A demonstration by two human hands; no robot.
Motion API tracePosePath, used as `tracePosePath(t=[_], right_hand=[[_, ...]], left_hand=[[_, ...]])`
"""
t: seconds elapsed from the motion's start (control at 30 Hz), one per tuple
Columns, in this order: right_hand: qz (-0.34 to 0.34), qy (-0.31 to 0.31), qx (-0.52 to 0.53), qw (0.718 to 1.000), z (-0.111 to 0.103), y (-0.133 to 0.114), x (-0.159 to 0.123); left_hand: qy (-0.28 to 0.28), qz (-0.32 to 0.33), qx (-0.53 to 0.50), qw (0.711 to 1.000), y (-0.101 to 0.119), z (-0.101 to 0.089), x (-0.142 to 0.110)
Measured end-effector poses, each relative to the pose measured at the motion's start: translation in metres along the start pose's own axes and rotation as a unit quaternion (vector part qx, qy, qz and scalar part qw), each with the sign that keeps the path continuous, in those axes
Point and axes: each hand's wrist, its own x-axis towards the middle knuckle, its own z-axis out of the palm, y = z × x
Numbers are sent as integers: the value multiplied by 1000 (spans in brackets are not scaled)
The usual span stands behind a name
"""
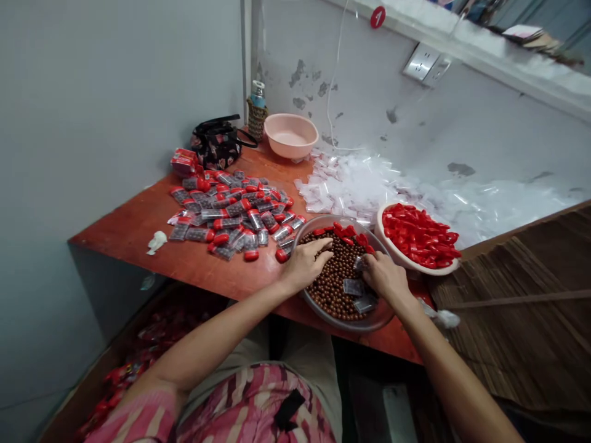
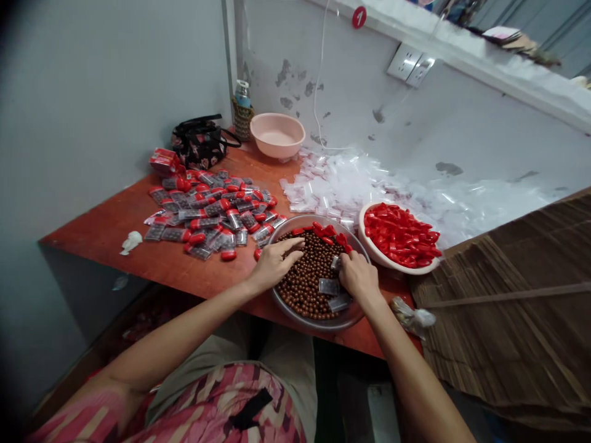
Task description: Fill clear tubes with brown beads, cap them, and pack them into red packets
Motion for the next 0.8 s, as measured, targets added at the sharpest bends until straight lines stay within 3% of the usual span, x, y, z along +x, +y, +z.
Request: tracePosePath(t=[0.17,0.27,0.4,0.47,0.57,0.63,0.7,0.8], right_hand=[[-147,-6,78,986,11,-33,28],[-169,-22,136,976,19,-41,39],[-166,-24,247,954,19,-27,32],[-156,-37,403,901,14,-21,22],[-110,-57,646,753,6,-20,5],[-83,-56,708,699,4,-23,-1],[-64,-55,722,686,3,-25,-5],[-42,-13,707,706,1,-24,-7]], left_hand=[[38,-4,11,999,-2,-1,-1],[50,-3,24,998,-3,0,-2],[43,2,40,998,-6,0,-1],[15,1,43,999,-6,0,1],[-77,-17,16,997,-2,1,5],[-143,-33,-26,989,0,3,8],[-170,-53,-65,982,0,6,10],[-169,-82,-109,976,-2,9,10]])
